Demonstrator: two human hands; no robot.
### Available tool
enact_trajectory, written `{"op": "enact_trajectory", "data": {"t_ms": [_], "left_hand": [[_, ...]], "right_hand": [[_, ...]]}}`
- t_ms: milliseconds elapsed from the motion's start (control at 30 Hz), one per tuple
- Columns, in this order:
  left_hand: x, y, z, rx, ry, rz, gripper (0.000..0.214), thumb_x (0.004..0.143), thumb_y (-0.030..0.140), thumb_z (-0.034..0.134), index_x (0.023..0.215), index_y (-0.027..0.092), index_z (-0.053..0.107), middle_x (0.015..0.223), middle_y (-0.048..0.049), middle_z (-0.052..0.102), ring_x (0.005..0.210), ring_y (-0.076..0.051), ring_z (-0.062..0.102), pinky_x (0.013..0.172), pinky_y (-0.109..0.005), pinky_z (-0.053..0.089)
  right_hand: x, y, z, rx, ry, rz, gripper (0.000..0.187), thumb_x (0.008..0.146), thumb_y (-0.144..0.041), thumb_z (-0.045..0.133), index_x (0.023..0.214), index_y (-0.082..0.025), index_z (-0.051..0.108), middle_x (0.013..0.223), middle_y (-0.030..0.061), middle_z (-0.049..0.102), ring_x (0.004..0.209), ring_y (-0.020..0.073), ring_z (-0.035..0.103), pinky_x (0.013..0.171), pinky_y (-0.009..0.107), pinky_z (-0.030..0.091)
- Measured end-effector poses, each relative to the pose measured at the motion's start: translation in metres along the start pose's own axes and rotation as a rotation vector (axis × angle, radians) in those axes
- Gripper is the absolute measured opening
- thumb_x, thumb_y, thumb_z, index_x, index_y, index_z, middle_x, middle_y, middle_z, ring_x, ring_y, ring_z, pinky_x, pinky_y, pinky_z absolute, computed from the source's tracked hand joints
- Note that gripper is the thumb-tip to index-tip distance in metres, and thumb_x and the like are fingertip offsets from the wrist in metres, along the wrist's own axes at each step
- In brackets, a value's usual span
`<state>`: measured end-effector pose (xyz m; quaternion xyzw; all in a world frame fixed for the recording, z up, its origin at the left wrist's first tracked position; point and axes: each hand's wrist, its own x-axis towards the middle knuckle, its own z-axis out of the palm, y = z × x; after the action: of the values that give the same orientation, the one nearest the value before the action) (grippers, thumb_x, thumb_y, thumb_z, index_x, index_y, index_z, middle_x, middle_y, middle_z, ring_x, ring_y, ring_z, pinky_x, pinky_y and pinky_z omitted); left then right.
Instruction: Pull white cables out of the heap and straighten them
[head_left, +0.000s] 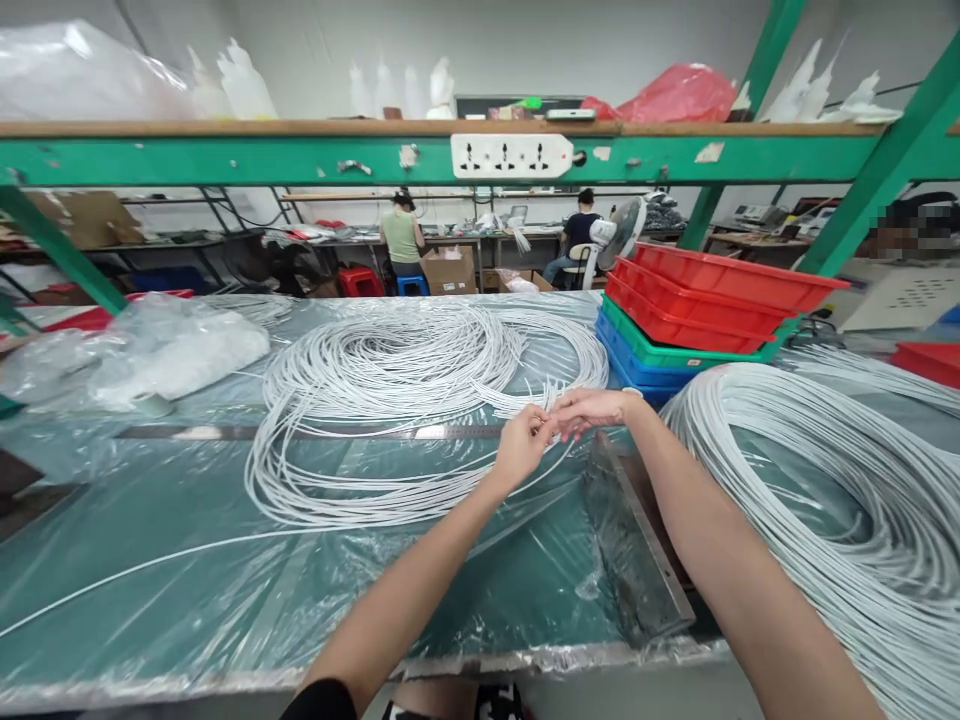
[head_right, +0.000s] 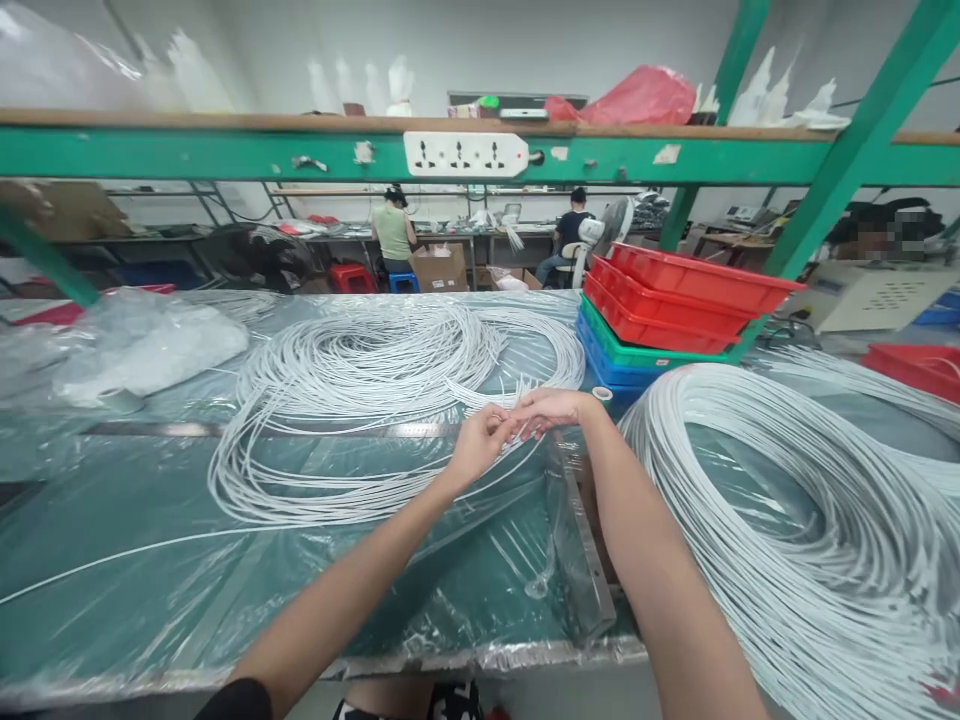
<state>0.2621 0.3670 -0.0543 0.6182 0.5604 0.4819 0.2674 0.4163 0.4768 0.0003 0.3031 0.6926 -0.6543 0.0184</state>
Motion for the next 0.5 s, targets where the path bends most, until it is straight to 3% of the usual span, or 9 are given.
{"op": "enact_trajectory", "data": {"t_ms": [100, 200, 333, 500], "left_hand": [[-0.016, 0.001, -0.007, 0.118, -0.030, -0.009, 0.020, 0.089, 0.035, 0.057, 0.101, 0.020, 0.061, 0.071, 0.0021, 0.069, 0.059, -0.014, 0.059, 0.062, -0.023, 0.042], [-0.045, 0.000, -0.032, 0.322, -0.111, -0.040, 0.025, 0.087, 0.036, 0.061, 0.107, 0.021, 0.064, 0.072, 0.0007, 0.069, 0.064, -0.016, 0.061, 0.062, -0.024, 0.040], [-0.098, -0.008, -0.089, 0.523, -0.198, -0.102, 0.024, 0.094, 0.039, 0.052, 0.096, 0.020, 0.067, 0.064, 0.0001, 0.065, 0.056, -0.015, 0.057, 0.056, -0.024, 0.034], [-0.159, -0.032, -0.180, 0.803, -0.094, -0.249, 0.035, 0.098, 0.040, 0.042, 0.086, 0.019, 0.068, 0.067, -0.0035, 0.068, 0.061, -0.017, 0.061, 0.058, -0.025, 0.034]], "right_hand": [[0.000, 0.007, 0.002, -0.019, 0.083, -0.026, 0.044, 0.063, -0.053, 0.084, 0.079, -0.016, 0.067, 0.078, 0.0032, 0.070, 0.073, 0.0138, 0.065, 0.066, 0.022, 0.050], [0.000, 0.017, -0.003, 0.007, 0.207, -0.050, 0.043, 0.064, -0.055, 0.082, 0.078, -0.017, 0.066, 0.077, 0.0022, 0.068, 0.072, 0.0136, 0.064, 0.066, 0.023, 0.048], [0.007, 0.026, -0.013, 0.028, 0.343, -0.012, 0.040, 0.068, -0.055, 0.078, 0.080, -0.019, 0.068, 0.083, 0.0050, 0.070, 0.077, 0.0162, 0.064, 0.070, 0.025, 0.049], [0.013, 0.032, -0.018, 0.052, 0.542, 0.111, 0.023, 0.071, -0.042, 0.074, 0.079, -0.021, 0.069, 0.098, 0.0117, 0.074, 0.083, 0.0222, 0.068, 0.066, 0.028, 0.052]]}}
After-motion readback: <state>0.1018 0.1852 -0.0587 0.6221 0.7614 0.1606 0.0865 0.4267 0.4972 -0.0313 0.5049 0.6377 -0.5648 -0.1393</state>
